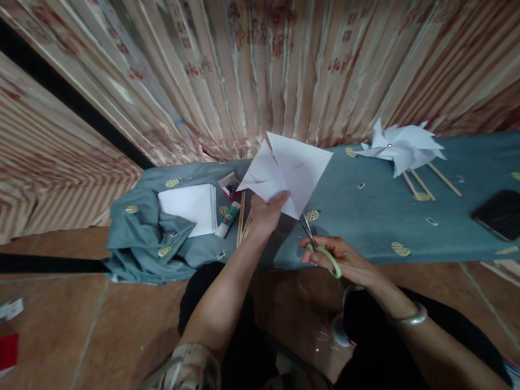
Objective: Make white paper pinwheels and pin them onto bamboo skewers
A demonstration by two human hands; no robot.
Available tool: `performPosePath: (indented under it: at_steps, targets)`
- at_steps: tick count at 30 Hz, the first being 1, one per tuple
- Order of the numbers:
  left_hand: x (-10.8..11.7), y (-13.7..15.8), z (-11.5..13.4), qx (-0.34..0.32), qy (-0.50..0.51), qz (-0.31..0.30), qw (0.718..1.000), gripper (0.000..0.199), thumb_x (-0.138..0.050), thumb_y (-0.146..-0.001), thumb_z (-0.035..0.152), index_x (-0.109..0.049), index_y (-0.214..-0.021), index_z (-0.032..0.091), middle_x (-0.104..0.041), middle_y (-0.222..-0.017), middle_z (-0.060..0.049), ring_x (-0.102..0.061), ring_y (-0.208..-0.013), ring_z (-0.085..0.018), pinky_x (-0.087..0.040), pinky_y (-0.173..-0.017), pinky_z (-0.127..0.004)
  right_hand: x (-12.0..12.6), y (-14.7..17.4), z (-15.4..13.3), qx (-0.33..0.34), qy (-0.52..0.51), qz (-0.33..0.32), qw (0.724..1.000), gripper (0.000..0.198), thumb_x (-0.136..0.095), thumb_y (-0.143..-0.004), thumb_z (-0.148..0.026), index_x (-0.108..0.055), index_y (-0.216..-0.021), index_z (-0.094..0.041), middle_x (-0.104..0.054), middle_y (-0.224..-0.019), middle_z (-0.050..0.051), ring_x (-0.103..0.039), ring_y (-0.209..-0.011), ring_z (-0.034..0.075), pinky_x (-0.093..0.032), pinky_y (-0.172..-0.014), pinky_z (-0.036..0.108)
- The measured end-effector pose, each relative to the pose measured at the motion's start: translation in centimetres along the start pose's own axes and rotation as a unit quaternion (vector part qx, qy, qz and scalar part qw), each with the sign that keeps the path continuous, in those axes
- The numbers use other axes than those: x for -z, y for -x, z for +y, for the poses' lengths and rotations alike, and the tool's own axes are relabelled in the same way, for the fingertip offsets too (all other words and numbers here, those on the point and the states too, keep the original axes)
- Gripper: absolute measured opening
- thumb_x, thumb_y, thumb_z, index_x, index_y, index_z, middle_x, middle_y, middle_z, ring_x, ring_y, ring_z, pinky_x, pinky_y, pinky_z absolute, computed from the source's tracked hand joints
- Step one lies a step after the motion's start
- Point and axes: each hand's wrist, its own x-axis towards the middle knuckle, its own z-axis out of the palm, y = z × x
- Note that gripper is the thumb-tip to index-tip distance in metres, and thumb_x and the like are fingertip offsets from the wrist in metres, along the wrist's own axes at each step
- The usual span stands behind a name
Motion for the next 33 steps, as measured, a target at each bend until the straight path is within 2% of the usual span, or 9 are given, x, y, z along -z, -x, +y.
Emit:
performPosePath:
  at_steps: [5, 10, 19, 27, 33]
  targets:
    - [-0.9, -0.5, -1.6, -0.023, 0.039, -0.005, 0.999, 0.028, -0.083, -0.06, 0.019, -0.069, -0.084, 0.017, -0.075, -0.086, -0.005, -0.07, -0.084, -0.024, -0.057, -0.081, -0.036, 0.1, -0.2, -0.1, -0.015, -0.008, 0.004, 1.0, 0.051, -0.071, -0.075, -0.066, -0.071, -0.095, -0.019, -0.068, -0.074, 0.002, -0.06, -0.067, 0.016, -0.051, -0.063, 0.029]
    - [-1.2, -0.5, -2.4, -0.005, 0.056, -0.017, 0.998, 0.027, -0.083, -0.06, 0.02, -0.07, -0.084, 0.017, -0.076, -0.091, -0.006, -0.071, -0.086, -0.024, -0.057, -0.082, -0.035, -0.1, -0.5, -0.5, -0.028, -0.04, 0.007, 0.999, 0.051, -0.072, -0.072, -0.068, -0.071, -0.088, -0.02, -0.068, -0.072, 0.002, -0.06, -0.066, 0.015, -0.05, -0.061, 0.028]
    - [-1.2, -0.3, -2.8, 0.019, 0.036, -0.018, 0.999, 0.024, -0.082, -0.062, 0.018, -0.072, -0.083, 0.015, -0.076, -0.092, -0.009, -0.071, -0.09, -0.026, -0.056, -0.086, -0.038, -0.1, -0.8, -0.9, -0.026, -0.043, 0.01, 0.999, 0.053, -0.071, -0.071, -0.07, -0.07, -0.087, -0.02, -0.07, -0.073, 0.003, -0.062, -0.067, 0.016, -0.052, -0.064, 0.029]
    - [-1.2, -0.3, -2.6, 0.022, 0.042, -0.013, 0.999, 0.025, -0.082, -0.06, 0.017, -0.071, -0.082, 0.015, -0.075, -0.089, -0.008, -0.071, -0.087, -0.025, -0.055, -0.086, -0.038, -0.2, -0.9, -0.7, -0.019, -0.041, 0.016, 0.999, 0.05, -0.072, -0.071, -0.068, -0.07, -0.083, -0.02, -0.069, -0.07, 0.002, -0.061, -0.066, 0.016, -0.051, -0.062, 0.028]
    - [-1.0, 0.1, -2.2, 0.016, 0.028, -0.018, 0.999, 0.027, -0.082, -0.062, 0.022, -0.071, -0.086, 0.015, -0.076, -0.093, -0.009, -0.071, -0.093, -0.028, -0.056, -0.087, -0.039, -0.4, -0.9, -0.5, -0.02, -0.053, 0.032, 0.998, 0.051, -0.075, -0.068, -0.068, -0.069, -0.085, -0.02, -0.067, -0.067, 0.001, -0.06, -0.063, 0.015, -0.051, -0.058, 0.027]
